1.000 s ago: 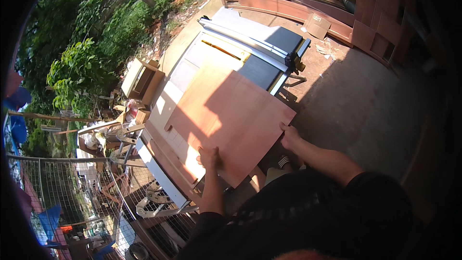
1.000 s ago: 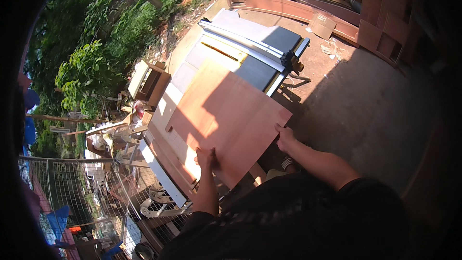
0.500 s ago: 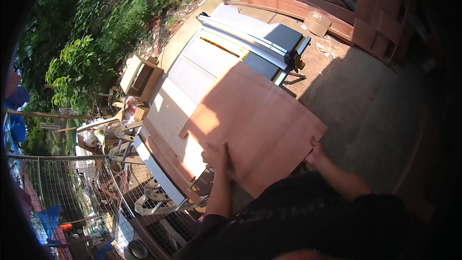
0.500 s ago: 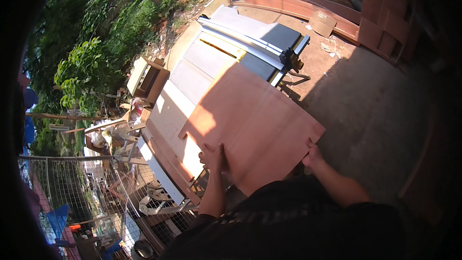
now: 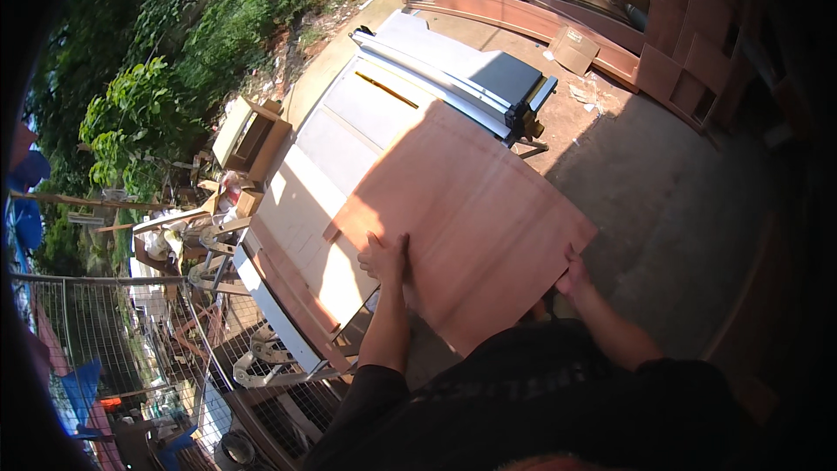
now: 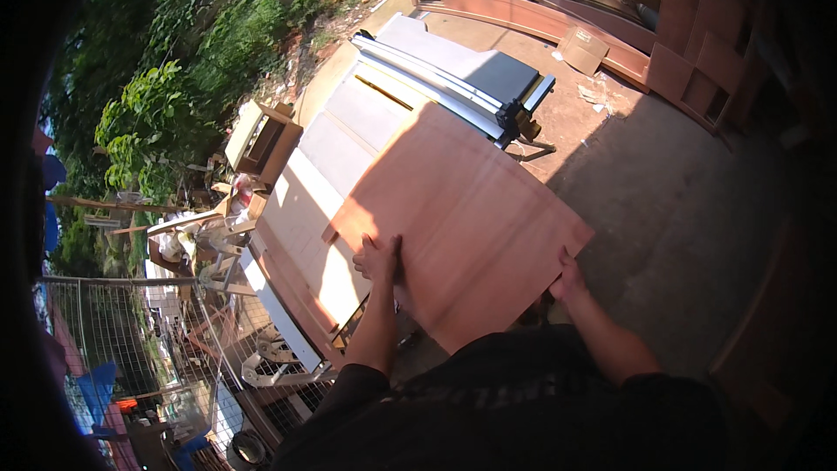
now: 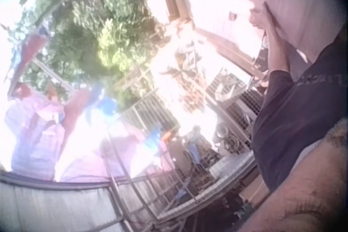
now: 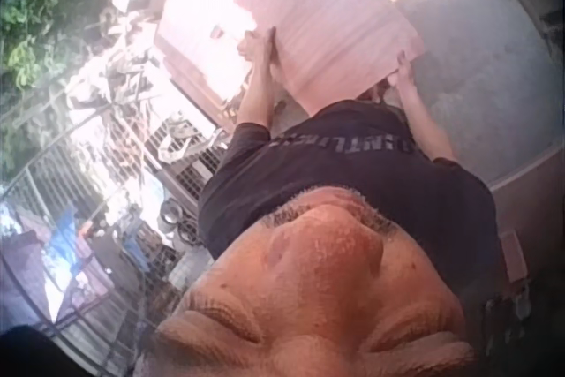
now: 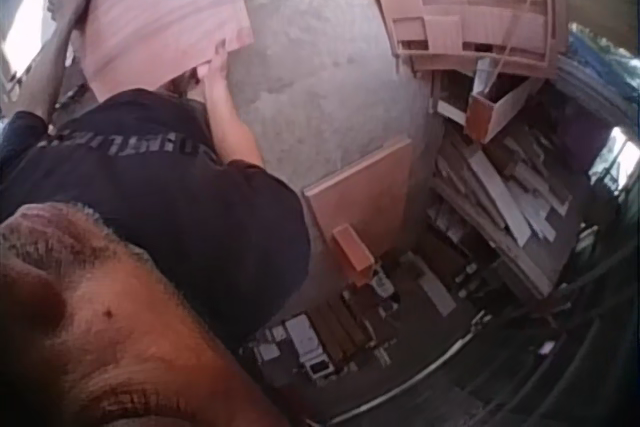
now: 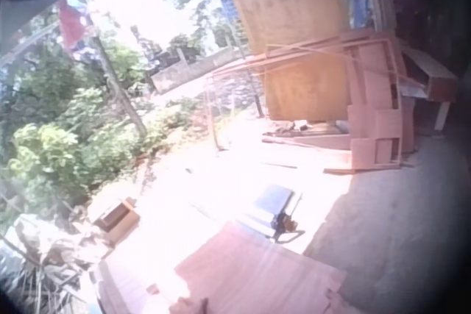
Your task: The person positions a large sheet of plywood on a table saw and pushes it through the blade to make a straight cut. They repeat this process with another sheet, guiding the wood with both hands and collecting the cut pieces.
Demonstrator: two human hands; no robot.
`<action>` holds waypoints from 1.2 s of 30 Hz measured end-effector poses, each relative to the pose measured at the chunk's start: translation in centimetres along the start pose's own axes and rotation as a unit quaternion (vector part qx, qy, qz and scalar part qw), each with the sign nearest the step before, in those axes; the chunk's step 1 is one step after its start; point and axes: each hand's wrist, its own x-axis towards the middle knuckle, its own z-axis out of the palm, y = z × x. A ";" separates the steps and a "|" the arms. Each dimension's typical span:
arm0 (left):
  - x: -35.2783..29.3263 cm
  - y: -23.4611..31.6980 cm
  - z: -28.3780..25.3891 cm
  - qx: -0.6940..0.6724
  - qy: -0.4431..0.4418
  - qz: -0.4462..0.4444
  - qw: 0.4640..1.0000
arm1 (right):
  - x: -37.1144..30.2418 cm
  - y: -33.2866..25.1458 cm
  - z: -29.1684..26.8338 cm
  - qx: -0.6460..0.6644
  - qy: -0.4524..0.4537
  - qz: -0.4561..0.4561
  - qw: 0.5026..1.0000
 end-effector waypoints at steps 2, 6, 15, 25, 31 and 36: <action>0.1 0.5 0.5 0.000 0.005 0.000 1.000 | 0.3 -0.9 0.4 -0.010 -0.013 -0.011 1.000; 0.1 1.0 1.0 0.015 0.007 -0.017 1.000 | 0.3 -1.7 1.1 -0.008 0.015 0.008 1.000; 0.1 2.4 0.9 0.024 -0.005 -0.046 0.999 | 2.0 -2.1 -0.6 -0.016 -0.045 -0.050 0.998; 1.1 2.0 0.9 0.037 -0.022 -0.049 0.998 | -2.5 -0.3 -0.4 -0.155 -0.036 -0.028 0.987; 1.6 3.3 0.0 0.071 -0.062 -0.065 0.993 | -3.4 1.1 -3.8 -0.454 -0.024 0.078 0.887; 2.0 3.2 0.0 0.077 -0.078 -0.059 0.992 | -3.7 2.2 -3.2 -0.602 -0.072 0.119 0.787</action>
